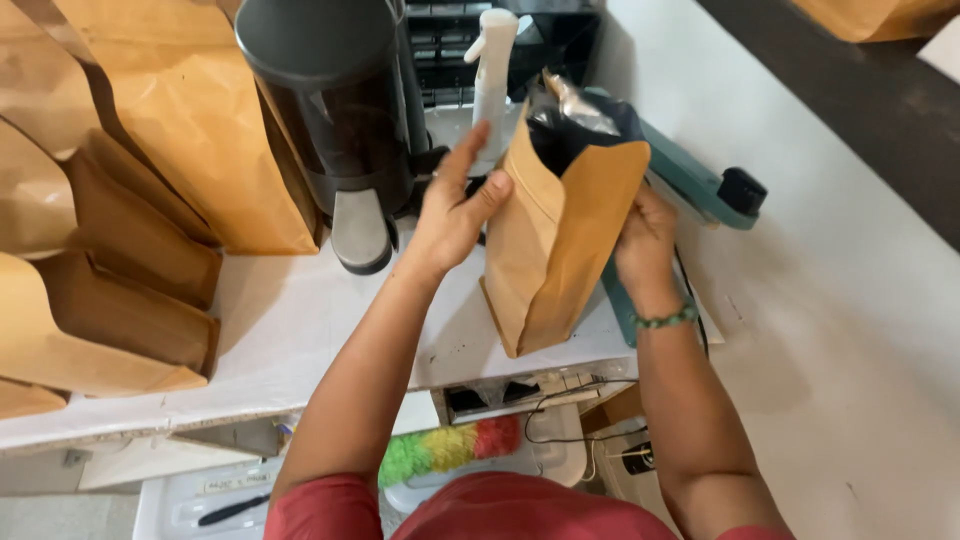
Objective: Folding the tops of coffee bags and using a heat sealer to close them.
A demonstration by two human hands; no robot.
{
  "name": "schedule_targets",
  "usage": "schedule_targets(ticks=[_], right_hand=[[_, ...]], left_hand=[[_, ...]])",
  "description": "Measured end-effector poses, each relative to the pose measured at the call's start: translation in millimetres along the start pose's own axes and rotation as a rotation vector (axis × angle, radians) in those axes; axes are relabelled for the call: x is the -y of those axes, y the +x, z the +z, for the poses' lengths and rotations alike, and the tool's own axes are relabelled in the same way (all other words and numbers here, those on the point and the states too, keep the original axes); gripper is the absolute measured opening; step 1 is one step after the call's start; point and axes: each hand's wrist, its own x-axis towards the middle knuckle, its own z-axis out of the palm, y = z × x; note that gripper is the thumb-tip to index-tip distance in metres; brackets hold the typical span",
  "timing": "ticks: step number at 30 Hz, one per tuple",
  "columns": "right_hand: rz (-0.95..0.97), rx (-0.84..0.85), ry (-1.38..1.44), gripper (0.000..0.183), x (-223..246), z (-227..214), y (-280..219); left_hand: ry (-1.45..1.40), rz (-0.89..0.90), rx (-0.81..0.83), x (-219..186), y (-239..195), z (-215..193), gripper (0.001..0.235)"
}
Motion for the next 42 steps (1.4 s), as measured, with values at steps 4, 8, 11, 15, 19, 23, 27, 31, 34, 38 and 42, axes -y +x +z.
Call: schedule_targets(ticks=[4,8,11,15,19,23,27,31,34,38,42], right_hand=[[-0.071,-0.064,0.027,0.039,66.1,17.7,-14.7],[-0.142,-0.169,-0.127,0.039,94.0,48.6,-12.8],[-0.124,-0.138,-0.052,0.038,89.0,44.8,3.5],[-0.139,-0.067,0.156,0.039,83.3,24.3,1.6],[-0.139,0.05,0.223,0.076,89.8,26.9,-11.1],[-0.195,0.113,0.174,0.045,108.2,39.8,12.7],[-0.193,0.108,0.151,0.013,106.1,39.8,22.4],[-0.175,0.011,0.132,0.017,89.9,39.7,17.9],[-0.205,-0.07,0.058,0.034,120.2,56.1,20.6],[-0.19,-0.095,0.005,0.036,97.6,48.3,18.1],[-0.097,-0.11,0.012,0.037,71.6,33.6,9.6]], left_hand=[[-0.157,-0.084,0.179,12.1,12.6,4.4,0.074],[-0.169,-0.146,0.15,24.5,16.4,16.4,0.092],[-0.234,-0.167,0.034,22.6,8.7,22.4,0.081],[-0.445,-0.088,0.023,-7.5,-3.7,22.0,0.046],[-0.458,-0.059,0.045,-18.7,-4.0,20.9,0.034],[-0.46,-0.06,0.031,2.4,0.5,21.1,0.03],[-0.488,-0.082,-0.001,15.8,0.5,24.9,0.024],[-0.136,0.108,-0.23,6.6,-7.1,20.4,0.019],[0.078,0.243,-0.385,15.2,-17.4,20.2,0.017],[0.049,0.23,-0.321,1.2,-8.3,7.0,0.021],[-0.024,0.262,-0.168,-8.8,-10.4,11.5,0.026]])
